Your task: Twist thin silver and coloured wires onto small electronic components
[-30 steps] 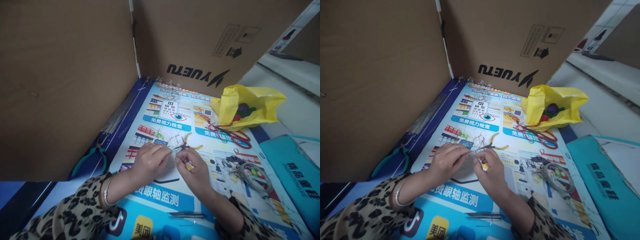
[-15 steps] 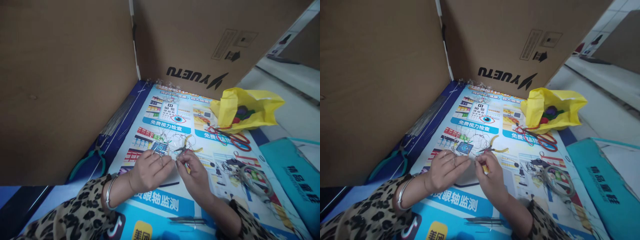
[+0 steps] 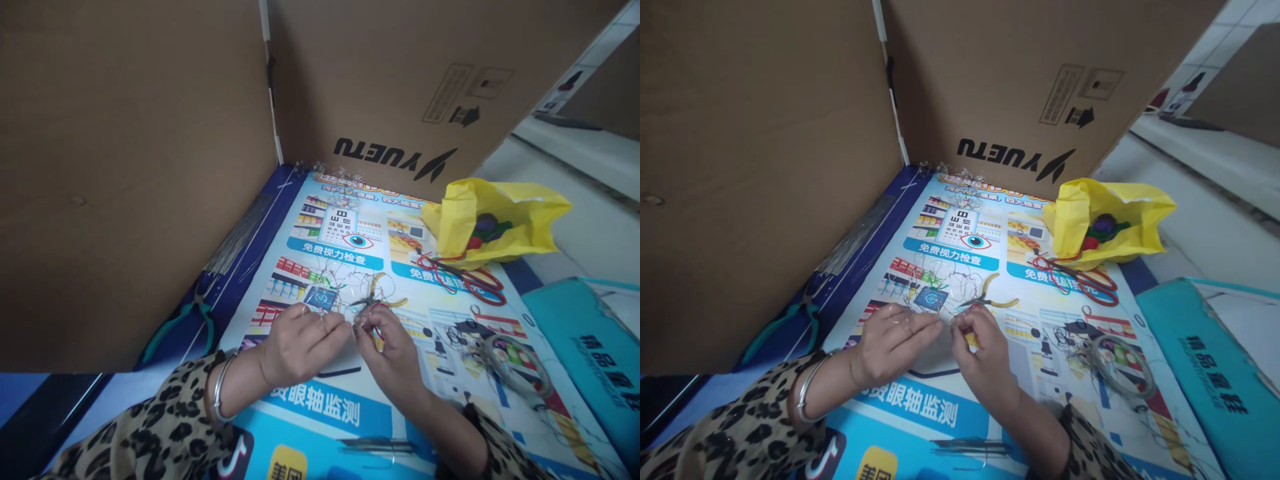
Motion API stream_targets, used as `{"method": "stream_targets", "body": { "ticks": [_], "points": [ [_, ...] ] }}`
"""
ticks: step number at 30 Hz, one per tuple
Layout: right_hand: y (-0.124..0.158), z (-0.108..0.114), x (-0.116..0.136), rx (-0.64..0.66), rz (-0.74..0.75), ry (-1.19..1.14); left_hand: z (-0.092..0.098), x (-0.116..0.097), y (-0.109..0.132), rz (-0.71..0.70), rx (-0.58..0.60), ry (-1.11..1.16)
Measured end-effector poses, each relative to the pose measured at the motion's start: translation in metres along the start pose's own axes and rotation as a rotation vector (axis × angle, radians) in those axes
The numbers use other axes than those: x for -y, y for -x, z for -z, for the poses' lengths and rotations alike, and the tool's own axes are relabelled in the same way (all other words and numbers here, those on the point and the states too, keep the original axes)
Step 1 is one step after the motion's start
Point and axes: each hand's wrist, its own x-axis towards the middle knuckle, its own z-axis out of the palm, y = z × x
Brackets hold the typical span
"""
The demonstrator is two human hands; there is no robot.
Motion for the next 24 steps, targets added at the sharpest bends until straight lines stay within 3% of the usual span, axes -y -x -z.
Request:
{"method": "stream_targets", "body": {
  "ticks": [5, 10, 14, 19, 24],
  "points": [
    [-0.003, 0.003, 0.006, 0.071, -0.057, 0.0, -0.003, -0.002, -0.002, 0.244, 0.041, 0.077],
    [-0.006, 0.002, 0.013, 0.158, -0.19, -0.003, -0.004, -0.001, -0.009, 0.324, 0.072, -0.028],
    [-0.01, -0.002, 0.013, 0.182, -0.294, -0.019, -0.004, 0.005, -0.015, 0.433, 0.167, -0.041],
    [-0.015, -0.003, 0.01, 0.165, -0.366, -0.038, -0.007, 0.015, -0.023, 0.609, 0.284, 0.184],
    [-0.018, 0.002, 0.01, 0.172, -0.387, -0.076, -0.006, 0.019, -0.024, 0.639, 0.338, 0.32]
  ]
}}
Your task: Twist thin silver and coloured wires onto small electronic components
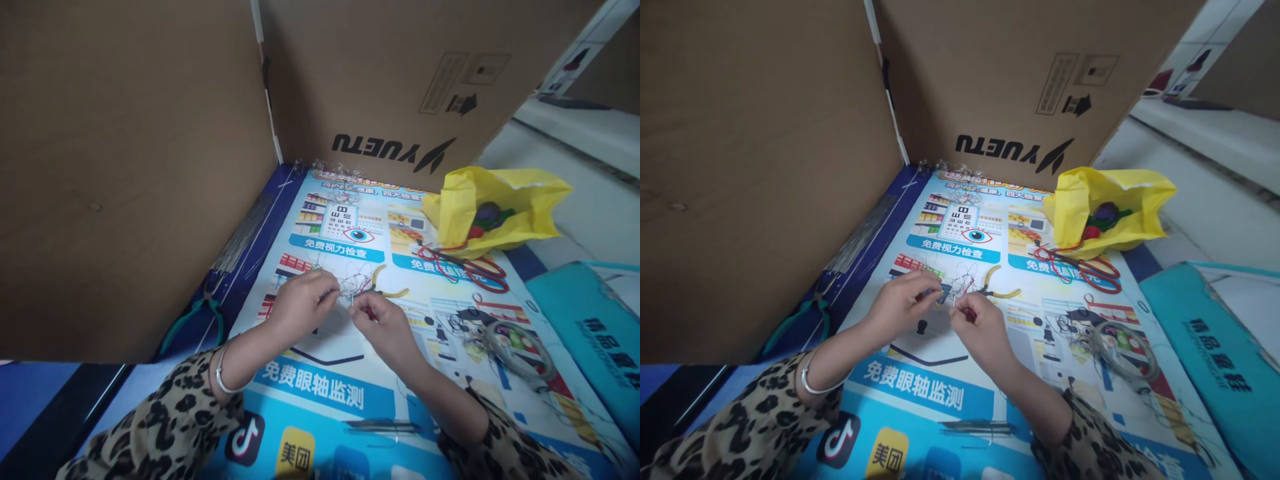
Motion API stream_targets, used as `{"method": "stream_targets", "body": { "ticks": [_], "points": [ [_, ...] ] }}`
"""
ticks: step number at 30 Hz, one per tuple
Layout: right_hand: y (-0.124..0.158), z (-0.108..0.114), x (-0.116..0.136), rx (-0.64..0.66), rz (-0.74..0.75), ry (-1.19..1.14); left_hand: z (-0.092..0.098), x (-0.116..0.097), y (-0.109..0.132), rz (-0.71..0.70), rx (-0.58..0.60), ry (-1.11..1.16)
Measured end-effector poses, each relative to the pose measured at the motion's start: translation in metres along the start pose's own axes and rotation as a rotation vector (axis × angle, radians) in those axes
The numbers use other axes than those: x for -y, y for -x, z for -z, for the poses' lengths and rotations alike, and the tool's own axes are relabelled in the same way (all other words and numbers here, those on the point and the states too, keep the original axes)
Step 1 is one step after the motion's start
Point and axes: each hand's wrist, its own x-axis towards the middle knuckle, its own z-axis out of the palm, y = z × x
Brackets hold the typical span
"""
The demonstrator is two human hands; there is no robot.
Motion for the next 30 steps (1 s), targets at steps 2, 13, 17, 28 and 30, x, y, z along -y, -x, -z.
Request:
{"method": "stream_targets", "body": {
  "ticks": [2, 13, 17, 28, 30],
  "points": [
    [-0.001, 0.002, 0.001, 0.01, -0.009, -0.004, 0.001, 0.0, 0.001, 0.046, 0.042, -0.032],
    [-0.007, 0.004, -0.008, -0.137, 0.305, 0.216, 0.001, -0.001, 0.003, 0.186, 0.038, 0.004],
    [-0.003, 0.002, -0.018, -0.147, 0.604, 0.396, -0.001, -0.003, 0.004, 0.206, 0.021, -0.01],
    [-0.003, 0.001, -0.025, -0.113, 0.837, 0.508, 0.001, -0.003, 0.0, 0.258, -0.006, 0.079],
    [-0.004, 0.0, -0.026, -0.104, 0.848, 0.525, 0.002, -0.004, -0.001, 0.274, 0.013, 0.118]
  ]
}}
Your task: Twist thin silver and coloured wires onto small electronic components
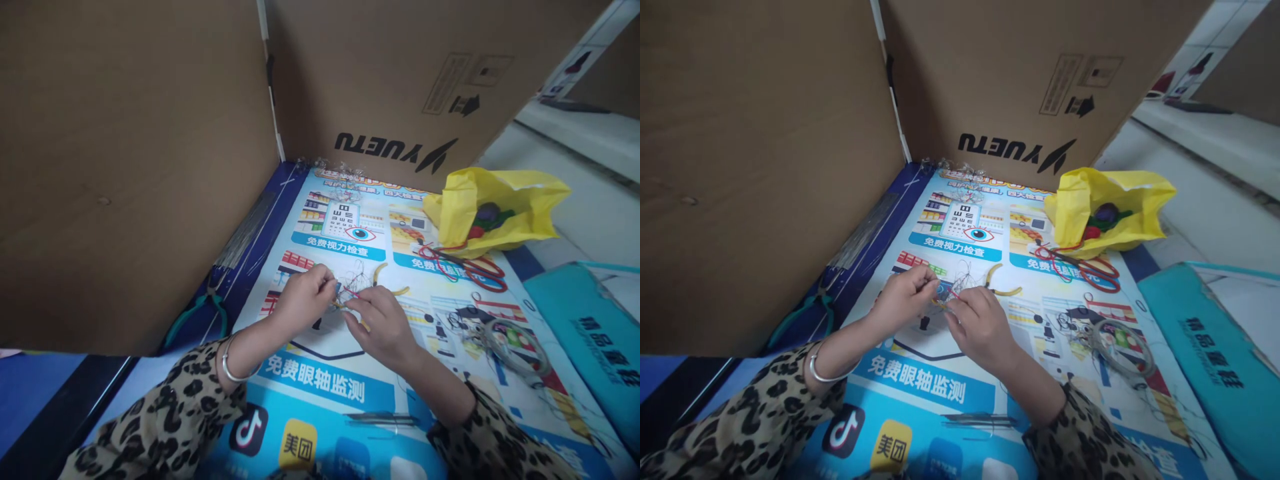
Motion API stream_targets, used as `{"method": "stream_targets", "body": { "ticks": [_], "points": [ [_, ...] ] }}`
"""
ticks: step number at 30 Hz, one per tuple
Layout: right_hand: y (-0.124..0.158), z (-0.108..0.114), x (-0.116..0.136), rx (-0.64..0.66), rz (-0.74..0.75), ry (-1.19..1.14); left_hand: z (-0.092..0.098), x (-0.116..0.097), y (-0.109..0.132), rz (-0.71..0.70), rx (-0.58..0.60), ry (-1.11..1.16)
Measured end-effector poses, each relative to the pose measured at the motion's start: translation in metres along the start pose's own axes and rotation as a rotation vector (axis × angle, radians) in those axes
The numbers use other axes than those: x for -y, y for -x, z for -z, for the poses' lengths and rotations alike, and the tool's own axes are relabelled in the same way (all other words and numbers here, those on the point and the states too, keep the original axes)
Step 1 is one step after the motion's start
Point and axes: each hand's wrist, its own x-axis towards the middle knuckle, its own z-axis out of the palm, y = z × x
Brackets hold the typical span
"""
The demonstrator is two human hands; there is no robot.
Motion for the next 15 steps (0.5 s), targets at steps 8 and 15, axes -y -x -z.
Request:
{"method": "stream_targets", "body": {
  "ticks": [8, 15],
  "points": [
    [-0.0034, -0.001, 0.0001, -0.004, 0.055, 0.02, 0.0019, -0.0005, -0.0019, 0.081, 0.062, 0.14],
    [-0.0071, 0.0007, 0.0003, -0.053, 0.064, 0.014, 0.004, -0.0022, -0.0009, 0.023, 0.04, 0.008]
  ]
}}
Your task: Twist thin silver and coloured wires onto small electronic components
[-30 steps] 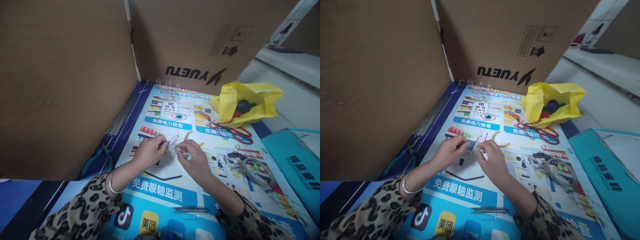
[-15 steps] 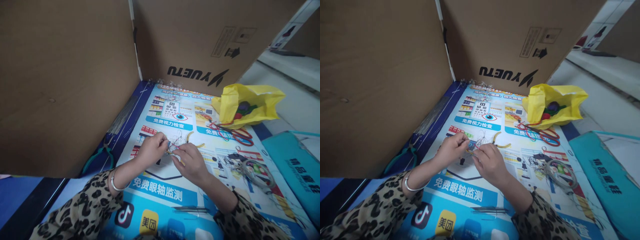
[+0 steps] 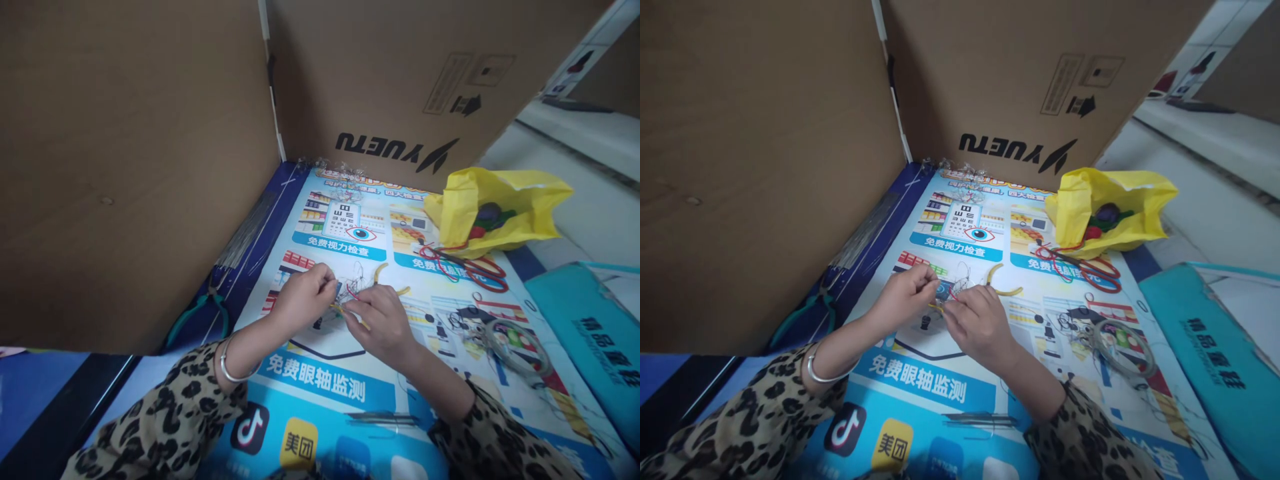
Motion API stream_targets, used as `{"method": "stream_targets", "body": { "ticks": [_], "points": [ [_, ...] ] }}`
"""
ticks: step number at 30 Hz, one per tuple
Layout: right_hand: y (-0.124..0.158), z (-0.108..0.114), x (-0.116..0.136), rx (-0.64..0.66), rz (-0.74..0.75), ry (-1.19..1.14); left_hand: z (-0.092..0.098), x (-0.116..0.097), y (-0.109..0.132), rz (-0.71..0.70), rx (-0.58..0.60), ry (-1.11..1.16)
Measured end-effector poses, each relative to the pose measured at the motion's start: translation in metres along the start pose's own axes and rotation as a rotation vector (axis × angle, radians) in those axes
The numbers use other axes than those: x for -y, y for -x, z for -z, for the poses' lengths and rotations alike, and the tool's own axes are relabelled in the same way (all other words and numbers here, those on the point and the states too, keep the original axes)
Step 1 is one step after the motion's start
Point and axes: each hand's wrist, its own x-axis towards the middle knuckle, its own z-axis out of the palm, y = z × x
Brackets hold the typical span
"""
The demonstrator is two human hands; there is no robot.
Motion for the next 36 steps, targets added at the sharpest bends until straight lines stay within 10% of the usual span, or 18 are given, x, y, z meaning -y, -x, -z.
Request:
{"method": "stream_targets", "body": {
  "ticks": [11, 36],
  "points": [
    [-0.003, 0.006, 0.008, -0.086, -0.168, -0.227, 0.015, -0.004, -0.003, 0.054, 0.172, 0.299],
    [0.008, 0.003, 0.001, -0.062, -0.166, -0.182, 0.01, 0.001, 0.009, -0.225, 0.207, 0.134]
  ]
}}
